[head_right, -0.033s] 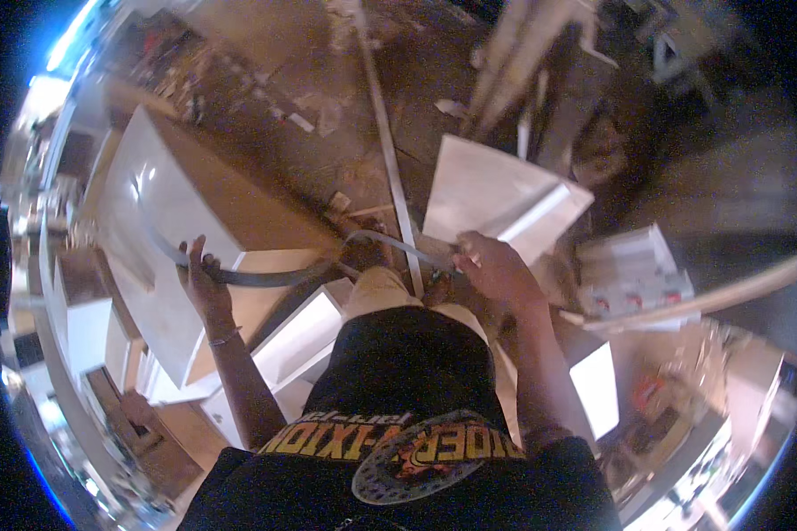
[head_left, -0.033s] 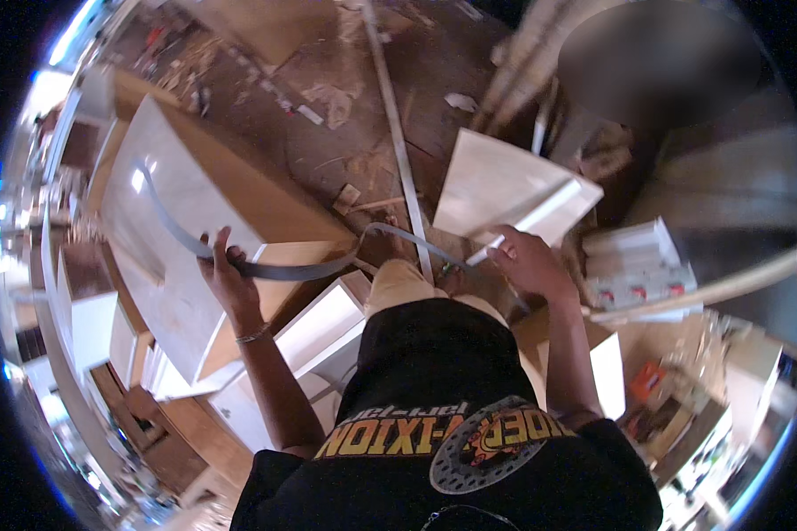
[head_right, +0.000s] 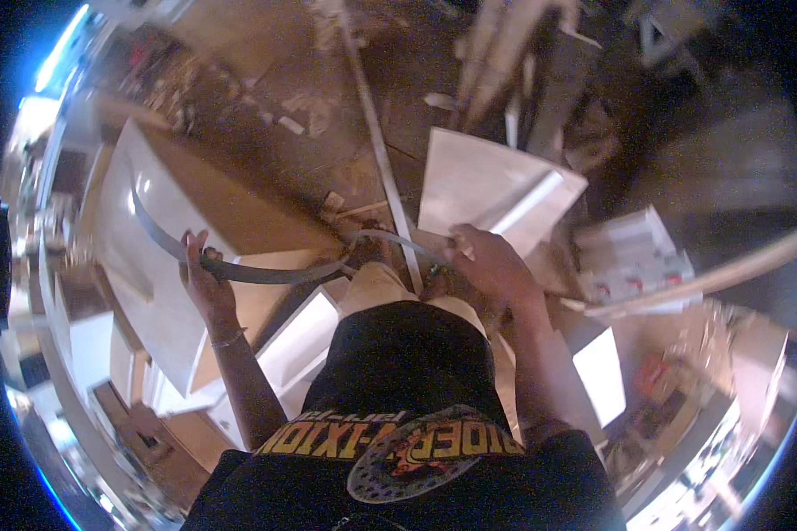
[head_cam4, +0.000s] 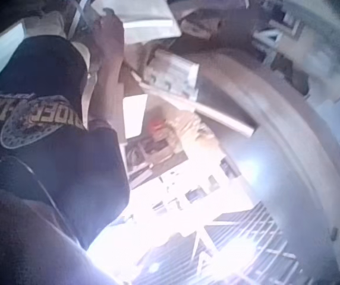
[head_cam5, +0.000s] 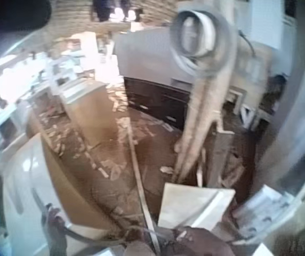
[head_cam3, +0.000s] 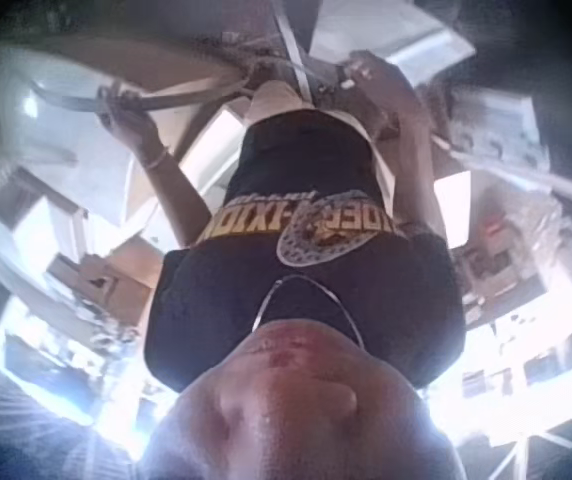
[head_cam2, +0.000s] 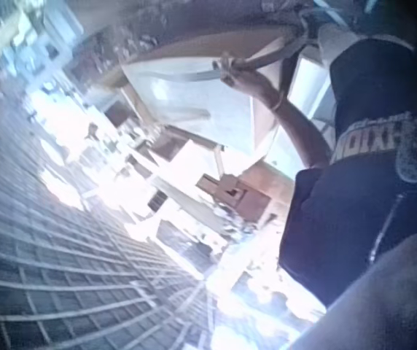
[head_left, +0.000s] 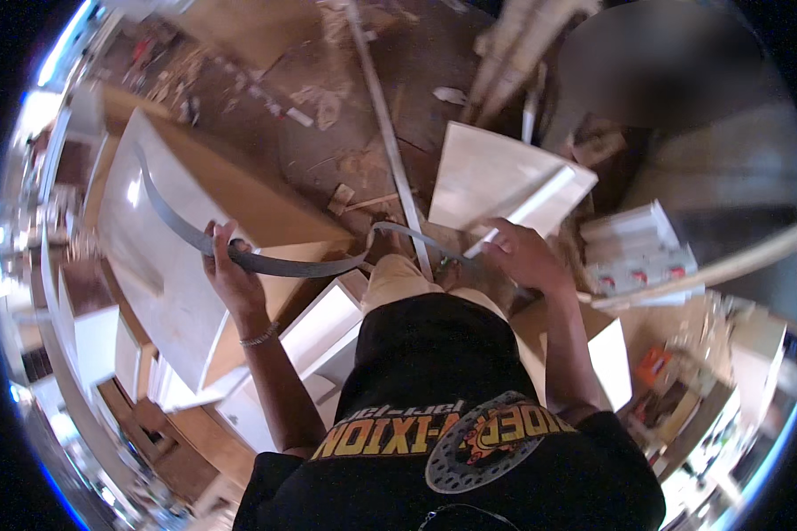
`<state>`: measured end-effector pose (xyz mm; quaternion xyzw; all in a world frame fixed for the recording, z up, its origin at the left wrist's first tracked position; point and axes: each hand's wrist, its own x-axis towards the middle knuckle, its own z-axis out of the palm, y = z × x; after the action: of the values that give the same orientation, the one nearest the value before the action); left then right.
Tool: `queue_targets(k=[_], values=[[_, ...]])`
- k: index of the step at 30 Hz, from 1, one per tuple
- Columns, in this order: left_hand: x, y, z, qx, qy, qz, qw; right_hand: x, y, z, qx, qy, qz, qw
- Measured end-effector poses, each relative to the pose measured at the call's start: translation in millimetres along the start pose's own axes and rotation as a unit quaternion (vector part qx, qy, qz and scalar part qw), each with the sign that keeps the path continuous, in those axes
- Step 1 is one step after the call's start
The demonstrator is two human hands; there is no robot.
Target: The person applies veneer edging to the side of a white wooden board, using a small scraper tool to press it down and then trim the excess.
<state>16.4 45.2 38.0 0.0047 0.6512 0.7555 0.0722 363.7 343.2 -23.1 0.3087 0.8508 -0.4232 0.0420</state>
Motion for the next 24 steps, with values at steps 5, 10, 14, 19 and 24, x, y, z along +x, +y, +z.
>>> queue_targets(k=[5,10,14,19,24], values=[[-132,33,166,-0.001,-0.23,-0.012,0.973,-50,-35,1,0.249,0.062,-0.115,0.96],[-155,62,219,-0.071,-0.474,0.017,0.878,-86,-109,31,0.36,0.117,-0.144,0.914],[-130,106,260,-0.39,-0.626,-0.096,0.668,-136,-117,46,0.311,0.275,-0.082,0.906],[-211,116,304,-0.396,-0.739,-0.093,0.537,-219,-117,67,0.256,0.432,-0.013,0.865],[-331,156,327,-0.362,-0.826,0.044,0.43,-288,-124,86,0.153,0.632,0.079,0.755]])
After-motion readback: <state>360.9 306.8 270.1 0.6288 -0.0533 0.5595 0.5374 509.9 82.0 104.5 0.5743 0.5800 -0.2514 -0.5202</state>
